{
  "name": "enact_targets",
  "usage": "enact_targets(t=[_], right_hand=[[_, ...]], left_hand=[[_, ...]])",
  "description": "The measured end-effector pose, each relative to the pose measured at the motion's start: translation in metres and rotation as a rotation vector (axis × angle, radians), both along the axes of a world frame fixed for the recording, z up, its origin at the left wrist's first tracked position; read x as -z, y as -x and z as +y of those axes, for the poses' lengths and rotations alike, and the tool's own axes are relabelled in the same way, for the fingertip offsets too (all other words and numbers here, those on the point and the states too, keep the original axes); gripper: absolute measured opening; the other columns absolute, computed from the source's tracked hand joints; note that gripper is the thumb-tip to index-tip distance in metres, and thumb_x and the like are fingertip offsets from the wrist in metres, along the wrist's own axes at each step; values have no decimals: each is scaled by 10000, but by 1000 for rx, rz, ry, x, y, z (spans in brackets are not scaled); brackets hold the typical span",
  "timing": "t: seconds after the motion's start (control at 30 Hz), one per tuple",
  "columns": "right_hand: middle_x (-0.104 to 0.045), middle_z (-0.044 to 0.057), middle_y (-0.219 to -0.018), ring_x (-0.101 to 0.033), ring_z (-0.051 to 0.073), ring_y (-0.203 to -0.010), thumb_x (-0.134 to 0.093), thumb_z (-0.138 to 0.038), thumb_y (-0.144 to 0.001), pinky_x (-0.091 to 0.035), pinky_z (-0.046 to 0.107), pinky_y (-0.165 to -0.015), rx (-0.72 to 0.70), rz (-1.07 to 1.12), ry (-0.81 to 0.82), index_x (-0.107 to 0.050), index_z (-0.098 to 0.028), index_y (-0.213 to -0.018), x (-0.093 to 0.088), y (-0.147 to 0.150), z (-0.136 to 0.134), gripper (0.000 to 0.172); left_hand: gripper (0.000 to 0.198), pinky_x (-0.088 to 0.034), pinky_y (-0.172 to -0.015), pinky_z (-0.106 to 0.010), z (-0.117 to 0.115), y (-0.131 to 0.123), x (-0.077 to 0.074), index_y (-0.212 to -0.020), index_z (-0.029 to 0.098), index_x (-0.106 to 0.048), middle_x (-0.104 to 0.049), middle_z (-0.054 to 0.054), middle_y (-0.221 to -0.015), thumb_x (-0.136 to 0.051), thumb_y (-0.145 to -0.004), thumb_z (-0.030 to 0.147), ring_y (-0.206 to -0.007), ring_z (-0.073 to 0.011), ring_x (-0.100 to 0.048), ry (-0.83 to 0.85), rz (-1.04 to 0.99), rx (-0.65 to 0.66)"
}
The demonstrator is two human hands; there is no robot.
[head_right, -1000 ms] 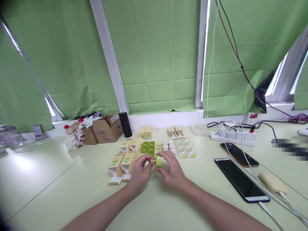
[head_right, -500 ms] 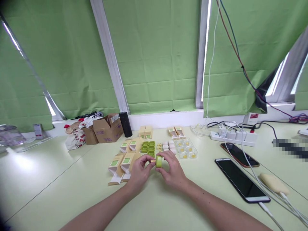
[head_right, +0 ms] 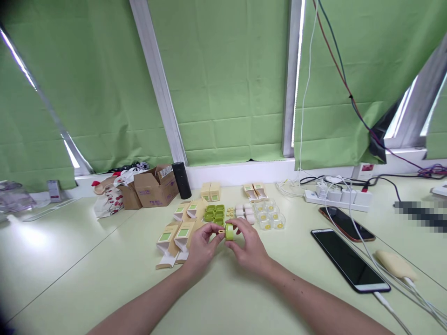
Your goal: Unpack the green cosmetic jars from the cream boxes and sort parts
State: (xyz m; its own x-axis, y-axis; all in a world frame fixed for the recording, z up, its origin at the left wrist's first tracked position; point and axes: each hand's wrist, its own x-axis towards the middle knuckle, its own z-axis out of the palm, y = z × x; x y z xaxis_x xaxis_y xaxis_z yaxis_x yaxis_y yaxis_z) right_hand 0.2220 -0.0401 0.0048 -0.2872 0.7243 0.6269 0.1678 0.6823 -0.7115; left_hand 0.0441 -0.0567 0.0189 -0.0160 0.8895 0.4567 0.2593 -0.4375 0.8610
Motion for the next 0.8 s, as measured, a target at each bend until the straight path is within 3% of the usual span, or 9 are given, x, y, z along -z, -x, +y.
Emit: enact_targets(t=[0.17, 0.27, 0.47, 0.67, 0.8], right_hand=[[-632, 69, -1200, -622, 208, -971, -680, -255, -853, -552, 376, -866, -108, 163, 233, -607, -285, -1275, 1, 6, 2, 429], [-629, 79, -1217, -615, 215, -998, -717, -317, -851, -565, 364, -848, -158, 256, 290, -607, -280, -1285, 4, 7, 5, 450], [-581, 90, -1297, -589, 234, -1100, -616, -413, -955, -579, 357, -863, -87, 175, 169, -636, -316, -1315, 2, 4, 7, 373], [-567, 106, -1309, -610, 250, -1148, -605, -258, -948, -586, 397, -890, 7, 53, -15, -541, -328, -1418, -2, 4, 1, 480], [-594, 102, -1260, -614, 262, -1127, -623, -186, -909, -590, 407, -857, 48, 18, -86, -560, -303, -1331, -1, 4, 2, 443]], left_hand=[[154, -535, -806, -318, -2, 0, -3, -958, 181, -696, -724, -56, -910, -708, -822, 250, -847, -191, -652, -26, 20, 23], [229, -535, -841, -336, -4, 0, -6, -1022, 181, -685, -721, -69, -967, -733, -817, 272, -899, -206, -652, -40, 53, 19], [298, -528, -914, -390, -5, 2, -7, -1100, 184, -661, -714, -100, -1074, -703, -881, 382, -994, -236, -656, -55, 79, 16], [372, -500, -982, -433, -2, 4, -2, -1199, 203, -627, -686, -114, -1184, -723, -878, 365, -1089, -253, -631, -68, 105, 23], [410, -493, -1008, -441, -1, 5, 2, -1253, 212, -621, -670, -116, -1231, -733, -874, 320, -1123, -254, -619, -76, 116, 53]])
